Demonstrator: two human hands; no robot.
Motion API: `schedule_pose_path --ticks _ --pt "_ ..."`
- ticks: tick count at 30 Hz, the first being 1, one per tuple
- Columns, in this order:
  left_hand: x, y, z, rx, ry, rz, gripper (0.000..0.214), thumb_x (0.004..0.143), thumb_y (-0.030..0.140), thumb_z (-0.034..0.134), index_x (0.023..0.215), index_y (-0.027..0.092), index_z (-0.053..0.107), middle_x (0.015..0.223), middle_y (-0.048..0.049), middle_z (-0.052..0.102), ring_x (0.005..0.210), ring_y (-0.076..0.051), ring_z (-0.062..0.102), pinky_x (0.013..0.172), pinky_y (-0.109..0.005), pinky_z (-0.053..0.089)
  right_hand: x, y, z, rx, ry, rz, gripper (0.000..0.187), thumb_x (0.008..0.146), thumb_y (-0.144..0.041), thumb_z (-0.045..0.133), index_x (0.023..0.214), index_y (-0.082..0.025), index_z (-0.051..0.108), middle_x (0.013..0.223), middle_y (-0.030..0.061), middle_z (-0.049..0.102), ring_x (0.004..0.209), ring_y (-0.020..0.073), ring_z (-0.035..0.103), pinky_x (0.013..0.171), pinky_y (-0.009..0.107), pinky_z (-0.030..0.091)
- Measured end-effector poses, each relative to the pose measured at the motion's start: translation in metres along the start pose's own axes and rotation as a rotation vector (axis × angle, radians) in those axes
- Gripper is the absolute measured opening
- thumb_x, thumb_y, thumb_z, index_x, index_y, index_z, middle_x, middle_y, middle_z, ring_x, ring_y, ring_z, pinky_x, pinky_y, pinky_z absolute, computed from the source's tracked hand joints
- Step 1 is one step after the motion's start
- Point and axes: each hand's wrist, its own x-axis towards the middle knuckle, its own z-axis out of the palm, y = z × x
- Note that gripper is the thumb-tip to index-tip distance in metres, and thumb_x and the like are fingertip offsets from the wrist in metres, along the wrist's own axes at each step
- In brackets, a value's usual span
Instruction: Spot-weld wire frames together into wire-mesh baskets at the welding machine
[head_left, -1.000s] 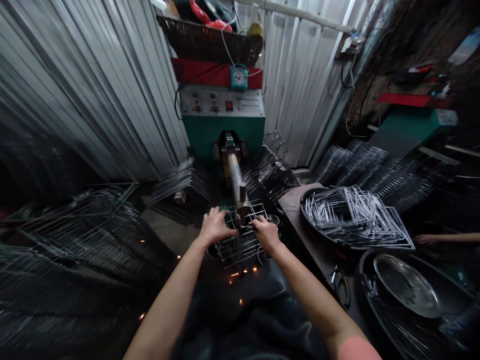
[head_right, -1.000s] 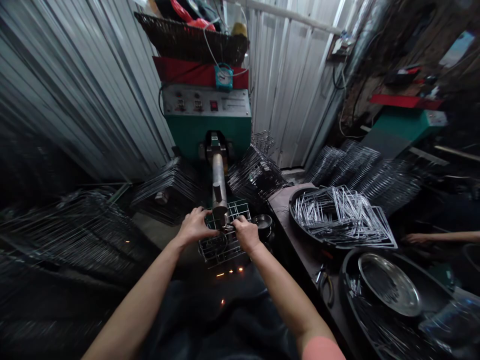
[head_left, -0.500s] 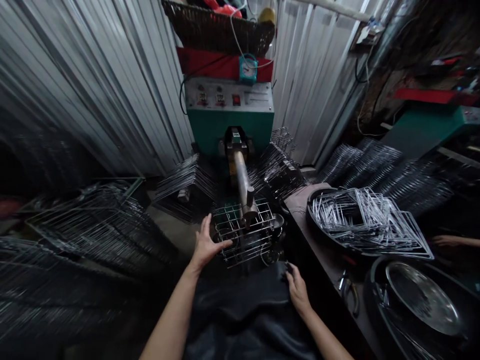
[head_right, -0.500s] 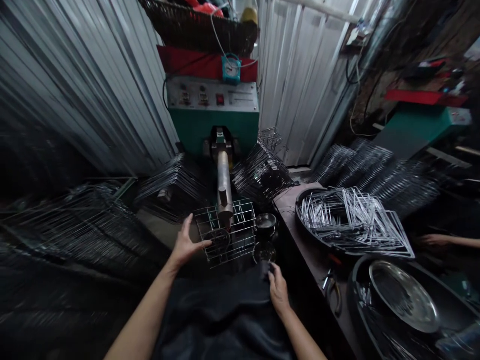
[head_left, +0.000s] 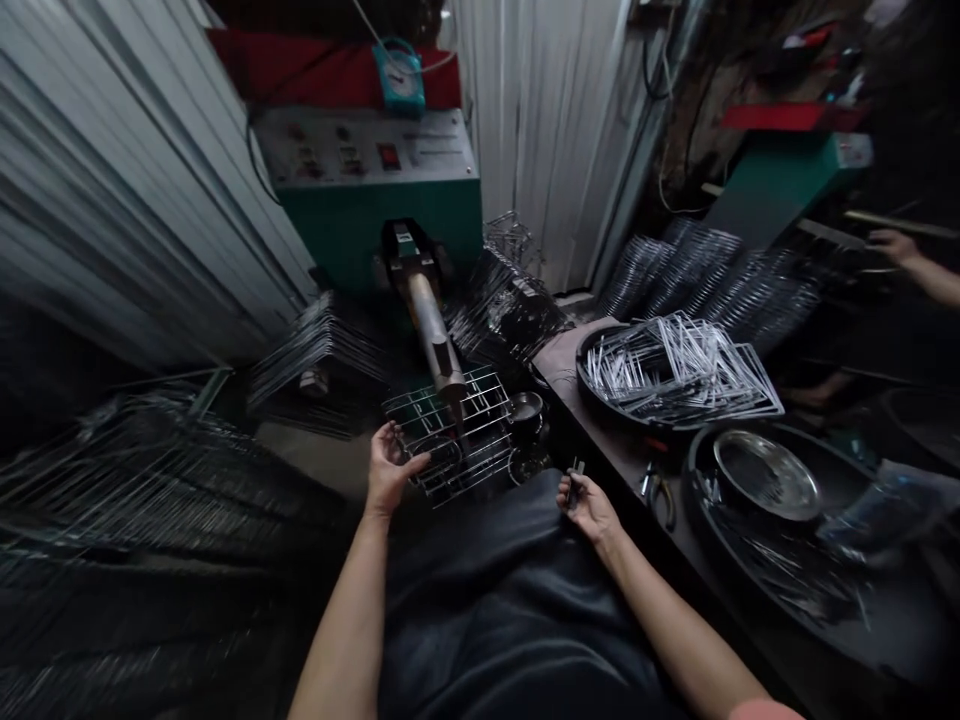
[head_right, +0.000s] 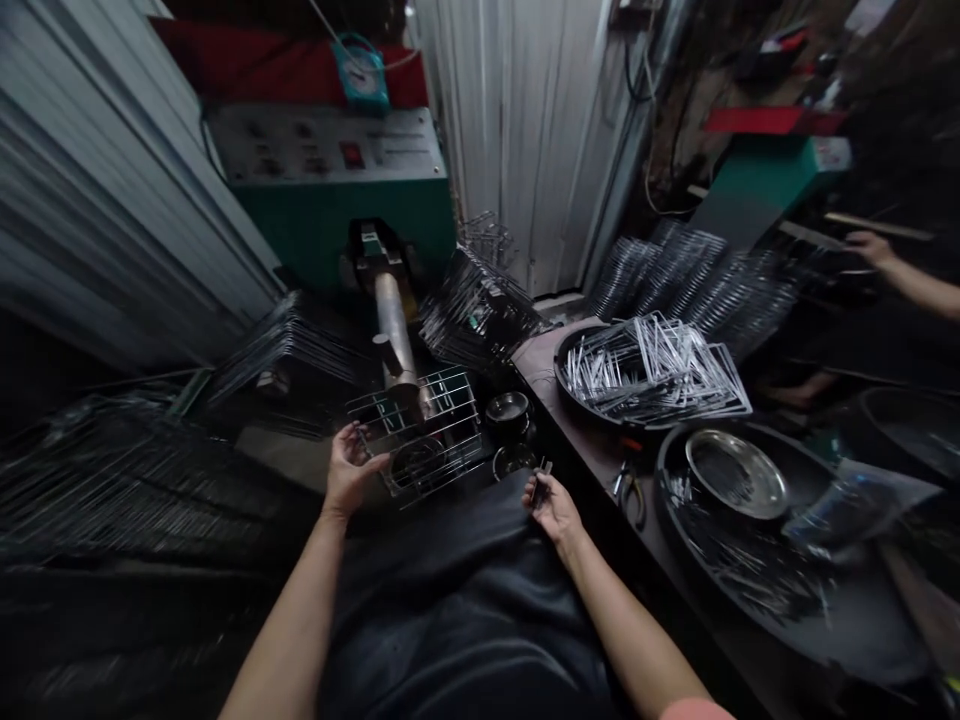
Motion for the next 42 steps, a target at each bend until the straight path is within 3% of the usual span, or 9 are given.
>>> schedule_pose_path --ticks 6,10,15,18,24,27,31,34,42 --pt "-0.038 0.009 -0.022 -0.08 -0.073 0.1 0.092 0.045 0.046 0.082 0.122 0.025 0.035 0.132 -0.0131 0.044 0.124 -0.029 0.042 0.105 -0.048 0.033 -0.004 0.015 -0.025 -0.37 0.105 -0.388 0.029 0.061 -0.037 0.071 0.081 -0.017 0.066 0.07 0.0001 0.065 0.061 0.0137 0.058 0.056 0.025 0.046" --pt "-0.059 0.044 -0.03 0.29 -0.099 0.29 0.087 0.05 0.049 0.079 0.123 0.021 0.04 0.133 -0.0147 0.042 0.123 -0.032 0.042 0.103 -0.051 0.033 -0.014 0.016 -0.029 -0.845 -0.104 -0.548 0.019 0.067 -0.036 0.065 0.075 -0.019 0.07 0.078 0.0041 0.07 0.077 0.0199 0.064 0.074 0.032 0.049" --pt "-0.066 0.105 -0.013 0.946 -0.223 0.538 0.08 0.052 0.049 0.075 0.121 0.016 0.049 0.13 -0.0193 0.045 0.124 -0.037 0.037 0.104 -0.055 0.026 -0.04 -0.022 0.037 -1.085 -0.537 -0.673 0.016 0.074 -0.028 0.063 0.087 -0.022 0.07 0.085 0.0033 0.07 0.078 0.0173 0.064 0.073 0.028 0.048" --pt "-0.069 0.125 0.0 1.166 -0.297 0.563 0.08 0.053 0.048 0.074 0.122 0.014 0.052 0.13 -0.0235 0.044 0.122 -0.041 0.037 0.1 -0.056 0.027 -0.049 -0.033 0.09 -1.145 -0.596 -0.612 0.013 0.065 -0.02 0.067 0.078 -0.02 0.065 0.071 -0.0015 0.066 0.068 0.0141 0.06 0.063 0.024 0.044" --pt "-0.07 0.124 0.008 1.22 -0.35 0.542 0.08 0.054 0.049 0.072 0.124 0.016 0.051 0.126 -0.0226 0.046 0.118 -0.038 0.04 0.096 -0.052 0.031 -0.039 0.004 0.138 -0.704 -0.434 -0.447 0.023 0.059 -0.024 0.067 0.06 -0.019 0.044 0.057 -0.0075 0.045 0.056 0.0087 0.043 0.055 0.021 0.037" --pt "-0.065 0.12 0.006 1.194 -0.366 0.528 0.08 0.053 0.049 0.072 0.123 0.016 0.052 0.126 -0.0212 0.046 0.117 -0.037 0.041 0.095 -0.049 0.032 -0.041 0.013 0.133 -0.544 -0.524 -0.38 0.017 0.065 -0.028 0.064 0.066 -0.018 0.05 0.062 -0.0053 0.048 0.061 0.0098 0.047 0.061 0.023 0.041" --pt "-0.055 0.116 0.0 1.168 -0.386 0.494 0.079 0.054 0.049 0.071 0.124 0.018 0.051 0.126 -0.0192 0.046 0.117 -0.036 0.041 0.095 -0.047 0.033 -0.044 0.0 0.121 -0.686 -0.766 -0.332 0.02 0.076 -0.029 0.057 0.091 -0.017 0.062 0.077 0.0001 0.058 0.074 0.0131 0.054 0.07 0.027 0.044" --pt "-0.049 0.114 -0.003 1.152 -0.4 0.49 0.079 0.052 0.046 0.073 0.123 0.018 0.051 0.126 -0.0182 0.046 0.116 -0.035 0.041 0.095 -0.047 0.033 -0.04 -0.008 0.119 -0.85 -0.878 -0.493 0.027 0.073 -0.022 0.063 0.1 -0.017 0.063 0.093 0.0035 0.061 0.088 0.0162 0.057 0.08 0.03 0.045" --pt "-0.039 0.11 -0.004 1.123 -0.466 0.537 0.081 0.051 0.047 0.075 0.124 0.019 0.051 0.124 -0.0184 0.047 0.116 -0.037 0.041 0.094 -0.049 0.033 -0.031 0.003 0.123 -1.087 -0.863 -0.872 0.034 0.08 -0.015 0.056 0.114 -0.018 0.059 0.104 0.0099 0.061 0.097 0.018 0.059 0.084 0.032 0.048"
